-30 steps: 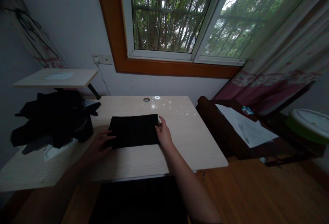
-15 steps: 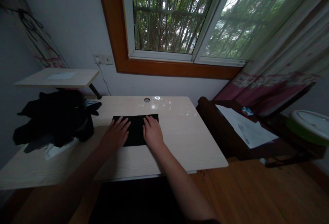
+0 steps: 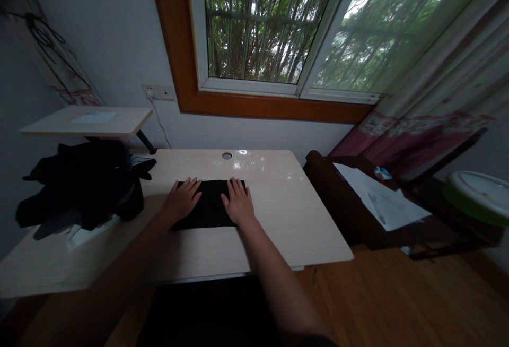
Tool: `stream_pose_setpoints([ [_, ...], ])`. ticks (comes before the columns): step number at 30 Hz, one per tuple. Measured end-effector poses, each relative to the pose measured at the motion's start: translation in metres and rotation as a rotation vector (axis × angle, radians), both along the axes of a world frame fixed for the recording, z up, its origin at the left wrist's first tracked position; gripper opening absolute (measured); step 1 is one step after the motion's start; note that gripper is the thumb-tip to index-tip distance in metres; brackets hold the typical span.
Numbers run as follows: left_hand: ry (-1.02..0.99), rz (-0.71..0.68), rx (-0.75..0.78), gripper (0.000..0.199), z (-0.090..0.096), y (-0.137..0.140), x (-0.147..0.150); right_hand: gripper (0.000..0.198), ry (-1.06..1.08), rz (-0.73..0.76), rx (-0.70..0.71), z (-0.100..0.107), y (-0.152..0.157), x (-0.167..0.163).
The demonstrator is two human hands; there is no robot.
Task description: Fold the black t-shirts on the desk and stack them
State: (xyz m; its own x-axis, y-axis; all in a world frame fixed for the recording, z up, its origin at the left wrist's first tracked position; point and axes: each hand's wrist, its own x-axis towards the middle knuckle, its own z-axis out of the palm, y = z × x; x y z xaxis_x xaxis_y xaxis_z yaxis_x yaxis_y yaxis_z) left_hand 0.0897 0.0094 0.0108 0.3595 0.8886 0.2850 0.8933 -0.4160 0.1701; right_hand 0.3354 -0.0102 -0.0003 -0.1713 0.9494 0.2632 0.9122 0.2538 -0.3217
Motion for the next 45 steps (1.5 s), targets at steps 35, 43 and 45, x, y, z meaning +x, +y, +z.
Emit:
stream_pose_setpoints([
  [35, 0.036, -0.272, 0.007, 0.074, -0.005, -0.073, -0.061, 0.057, -0.030, 0.329, 0.083, 0.009, -0.070, 0.050],
  [43, 0.027, -0.284, 0.058, 0.067, -0.006, -0.078, -0.071, 0.048, -0.030, 0.329, 0.154, 0.006, -0.073, 0.072],
  [45, 0.041, -0.282, 0.062, 0.069, -0.007, -0.079, -0.072, 0.045, -0.039, 0.338, 0.165, 0.004, -0.074, 0.075],
])
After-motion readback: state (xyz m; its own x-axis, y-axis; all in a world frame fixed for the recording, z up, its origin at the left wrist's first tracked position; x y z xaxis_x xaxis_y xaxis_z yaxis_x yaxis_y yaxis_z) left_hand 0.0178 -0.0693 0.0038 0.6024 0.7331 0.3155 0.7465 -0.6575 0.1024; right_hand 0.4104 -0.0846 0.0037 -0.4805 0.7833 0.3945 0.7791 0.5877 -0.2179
